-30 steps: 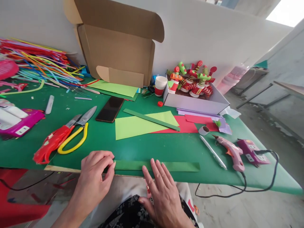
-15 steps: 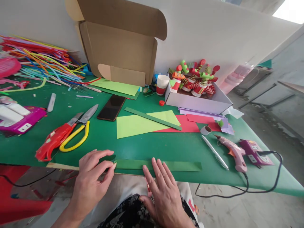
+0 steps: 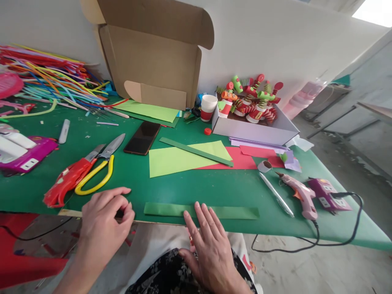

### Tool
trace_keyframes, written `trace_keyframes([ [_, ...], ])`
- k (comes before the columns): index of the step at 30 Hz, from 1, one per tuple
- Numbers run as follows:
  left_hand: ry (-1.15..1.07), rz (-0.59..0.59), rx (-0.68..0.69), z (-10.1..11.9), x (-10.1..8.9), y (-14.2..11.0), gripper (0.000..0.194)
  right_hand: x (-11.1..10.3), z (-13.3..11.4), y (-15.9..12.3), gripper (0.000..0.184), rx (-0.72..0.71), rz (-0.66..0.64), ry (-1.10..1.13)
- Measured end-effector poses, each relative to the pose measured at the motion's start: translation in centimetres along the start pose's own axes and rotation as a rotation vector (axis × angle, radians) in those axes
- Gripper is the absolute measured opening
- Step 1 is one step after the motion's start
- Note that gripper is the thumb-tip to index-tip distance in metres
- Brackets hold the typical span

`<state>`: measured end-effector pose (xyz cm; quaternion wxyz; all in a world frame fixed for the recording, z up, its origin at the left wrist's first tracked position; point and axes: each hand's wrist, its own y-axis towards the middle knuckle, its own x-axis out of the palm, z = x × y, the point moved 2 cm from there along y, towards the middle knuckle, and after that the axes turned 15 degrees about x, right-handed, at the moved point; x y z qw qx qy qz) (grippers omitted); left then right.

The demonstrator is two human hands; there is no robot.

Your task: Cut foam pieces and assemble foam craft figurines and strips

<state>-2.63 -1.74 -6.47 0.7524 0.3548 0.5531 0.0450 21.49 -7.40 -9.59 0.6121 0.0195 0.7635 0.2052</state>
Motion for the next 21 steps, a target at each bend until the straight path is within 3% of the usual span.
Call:
trace_keyframes([
  [3,0.034,0.130,0.090,0.9,-1.4,-0.6,0.011,-0.1,-0.1,0.0,0.072,-0.009,0.008,-0.014],
  [5,-0.019,0.160,0.236,3.1,-1.5,-1.0,0.017,-0.1,-0.1,0.0,0.071,-0.001,0.005,-0.010],
  [9,-0.128,-0.022,0.477,8.1,1.0,-1.4,0.039,0.0,0.0,-0.1,0.066,-0.004,0.012,0.024],
  [13,-0.066,-0.119,0.453,10.0,3.0,-1.6,0.050,0.2,-0.1,-0.1,0.061,-0.011,0.028,0.029],
  [21,-0.003,-0.135,0.351,9.3,2.9,-2.8,0.065,0.3,-0.2,-0.2,0.065,0.032,0.014,0.000],
])
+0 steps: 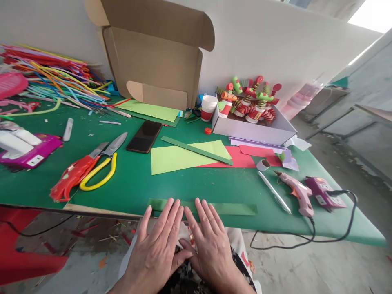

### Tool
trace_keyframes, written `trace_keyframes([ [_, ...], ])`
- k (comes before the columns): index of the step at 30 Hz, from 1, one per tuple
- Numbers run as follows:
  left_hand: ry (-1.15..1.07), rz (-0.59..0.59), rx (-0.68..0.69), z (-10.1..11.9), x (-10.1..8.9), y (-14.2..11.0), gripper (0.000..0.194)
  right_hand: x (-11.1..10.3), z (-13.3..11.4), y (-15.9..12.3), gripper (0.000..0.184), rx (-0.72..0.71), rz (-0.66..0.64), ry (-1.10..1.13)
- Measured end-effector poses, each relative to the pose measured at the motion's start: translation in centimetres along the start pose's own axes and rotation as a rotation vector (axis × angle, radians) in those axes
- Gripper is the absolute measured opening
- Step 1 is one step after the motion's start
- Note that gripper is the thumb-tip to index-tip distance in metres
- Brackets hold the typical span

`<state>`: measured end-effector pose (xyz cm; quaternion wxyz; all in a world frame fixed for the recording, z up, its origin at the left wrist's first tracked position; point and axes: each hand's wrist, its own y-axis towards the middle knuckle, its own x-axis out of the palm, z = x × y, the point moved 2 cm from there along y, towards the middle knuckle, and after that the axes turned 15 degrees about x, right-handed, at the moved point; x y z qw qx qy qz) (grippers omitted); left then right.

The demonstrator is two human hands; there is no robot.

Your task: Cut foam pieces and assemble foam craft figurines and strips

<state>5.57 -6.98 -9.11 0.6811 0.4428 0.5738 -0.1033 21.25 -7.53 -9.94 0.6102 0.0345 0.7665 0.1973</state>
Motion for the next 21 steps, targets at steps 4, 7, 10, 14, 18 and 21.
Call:
trace_keyframes([
  [4,0.008,-0.002,-0.032,-0.6,-0.4,-0.5,0.067,-0.3,0.0,0.2,0.061,-0.004,0.013,-0.005],
  [7,0.006,-0.002,-0.059,-1.5,-0.8,-1.2,0.067,-0.4,-0.1,0.3,0.060,-0.011,0.014,-0.005],
  [10,-0.002,-0.012,-0.084,-2.9,-1.3,-2.2,0.065,-0.5,-0.1,0.3,0.061,-0.012,0.010,-0.001],
  [14,0.006,-0.010,-0.136,-4.9,-2.4,-3.4,0.062,-0.6,-0.2,0.3,0.062,-0.018,0.015,0.008],
  [18,0.031,0.033,-0.212,-5.3,-3.8,-2.8,0.059,-0.6,-0.3,0.4,0.060,-0.017,0.032,0.022],
  [21,-0.016,0.067,-0.075,-3.4,-3.5,-1.0,0.060,-0.5,-0.4,0.4,0.061,-0.008,0.023,0.024],
])
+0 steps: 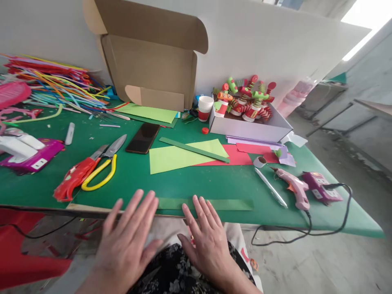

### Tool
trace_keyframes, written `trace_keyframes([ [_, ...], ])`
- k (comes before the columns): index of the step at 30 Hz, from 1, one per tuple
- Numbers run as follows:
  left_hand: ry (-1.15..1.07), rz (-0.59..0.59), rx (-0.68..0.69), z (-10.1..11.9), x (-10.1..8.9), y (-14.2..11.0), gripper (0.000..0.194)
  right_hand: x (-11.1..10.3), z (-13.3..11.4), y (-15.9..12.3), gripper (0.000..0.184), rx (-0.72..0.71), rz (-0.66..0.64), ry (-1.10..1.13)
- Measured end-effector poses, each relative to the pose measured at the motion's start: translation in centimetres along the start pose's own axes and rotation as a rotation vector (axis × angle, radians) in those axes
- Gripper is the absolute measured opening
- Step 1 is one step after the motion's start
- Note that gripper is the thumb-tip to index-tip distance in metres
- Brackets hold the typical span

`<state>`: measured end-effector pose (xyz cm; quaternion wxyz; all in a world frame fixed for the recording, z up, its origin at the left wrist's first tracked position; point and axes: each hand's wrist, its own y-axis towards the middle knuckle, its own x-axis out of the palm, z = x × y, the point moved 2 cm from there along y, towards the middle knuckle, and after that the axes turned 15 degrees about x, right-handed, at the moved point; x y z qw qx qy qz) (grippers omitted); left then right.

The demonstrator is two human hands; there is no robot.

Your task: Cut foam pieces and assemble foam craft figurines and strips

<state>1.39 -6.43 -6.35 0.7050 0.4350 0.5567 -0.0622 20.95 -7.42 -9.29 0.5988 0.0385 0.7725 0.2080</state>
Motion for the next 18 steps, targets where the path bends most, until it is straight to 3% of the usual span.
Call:
trace_keyframes([
  [4,-0.041,-0.045,0.234,2.6,2.6,1.5,0.065,0.1,-0.1,0.0,0.062,0.009,-0.010,-0.012],
  [7,0.038,-0.049,0.303,2.5,4.0,1.3,0.071,-0.1,-0.1,0.0,0.062,0.003,-0.025,-0.019],
  [13,0.089,-0.058,0.307,-0.1,3.5,-0.1,0.067,-0.8,1.3,-0.4,0.054,0.047,-0.020,-0.040],
  [18,0.089,-0.068,0.263,-1.3,2.8,-1.1,0.065,-1.8,4.2,-1.4,0.052,0.079,-0.008,-0.088],
])
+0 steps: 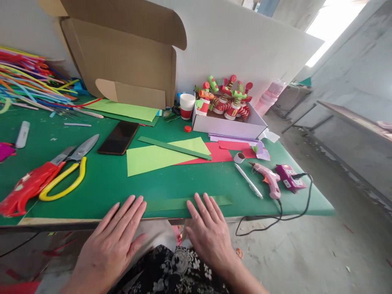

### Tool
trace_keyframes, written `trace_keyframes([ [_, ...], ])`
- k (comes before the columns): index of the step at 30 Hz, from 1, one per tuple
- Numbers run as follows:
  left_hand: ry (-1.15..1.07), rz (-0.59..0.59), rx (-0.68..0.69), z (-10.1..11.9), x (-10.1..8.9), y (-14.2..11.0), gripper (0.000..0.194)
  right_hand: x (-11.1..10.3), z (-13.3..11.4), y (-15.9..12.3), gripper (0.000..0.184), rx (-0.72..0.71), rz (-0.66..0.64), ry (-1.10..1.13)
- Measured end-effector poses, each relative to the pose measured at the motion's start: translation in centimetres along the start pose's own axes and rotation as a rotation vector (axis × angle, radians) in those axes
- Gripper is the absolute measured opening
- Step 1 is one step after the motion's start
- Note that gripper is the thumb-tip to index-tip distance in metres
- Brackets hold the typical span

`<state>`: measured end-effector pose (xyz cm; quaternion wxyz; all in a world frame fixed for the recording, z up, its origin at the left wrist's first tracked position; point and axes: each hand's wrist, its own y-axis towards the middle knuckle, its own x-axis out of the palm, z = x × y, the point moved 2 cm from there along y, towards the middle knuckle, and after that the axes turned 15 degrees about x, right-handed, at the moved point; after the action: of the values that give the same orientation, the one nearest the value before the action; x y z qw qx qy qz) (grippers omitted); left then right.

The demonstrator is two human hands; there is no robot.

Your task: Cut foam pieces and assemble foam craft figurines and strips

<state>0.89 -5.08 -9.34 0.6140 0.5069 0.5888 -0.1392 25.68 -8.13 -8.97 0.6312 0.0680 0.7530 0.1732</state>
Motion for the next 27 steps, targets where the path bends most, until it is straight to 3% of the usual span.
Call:
trace_keyframes([
  [5,0.022,0.003,-0.035,-1.0,-0.4,-1.7,0.064,-0.6,3.6,-1.3,0.057,0.075,0.071,-0.060],
  [8,0.028,0.009,-0.059,-1.3,-0.9,-1.5,0.063,-0.7,4.7,-1.8,0.057,0.107,0.094,-0.096],
  [10,0.020,0.028,-0.067,-0.7,-1.3,0.0,0.062,-0.7,4.7,-1.9,0.055,0.113,0.099,-0.106],
  [13,-0.071,0.013,-0.015,2.0,-1.0,4.0,0.066,-0.6,4.5,-1.9,0.054,0.114,0.123,-0.105],
  [16,-0.140,-0.001,0.103,5.7,0.4,8.5,0.066,-0.3,4.6,-2.0,0.054,0.115,0.145,-0.104],
  [19,-0.173,-0.040,0.123,8.2,2.5,11.0,0.069,0.1,4.9,-2.0,0.054,0.108,0.152,-0.104],
  [23,-0.142,-0.026,0.103,8.2,3.6,10.0,0.070,0.1,5.0,-2.0,0.055,0.104,0.166,-0.108],
  [27,-0.116,0.011,0.053,5.4,2.4,6.4,0.062,-0.2,4.9,-1.9,0.058,0.102,0.162,-0.117],
])
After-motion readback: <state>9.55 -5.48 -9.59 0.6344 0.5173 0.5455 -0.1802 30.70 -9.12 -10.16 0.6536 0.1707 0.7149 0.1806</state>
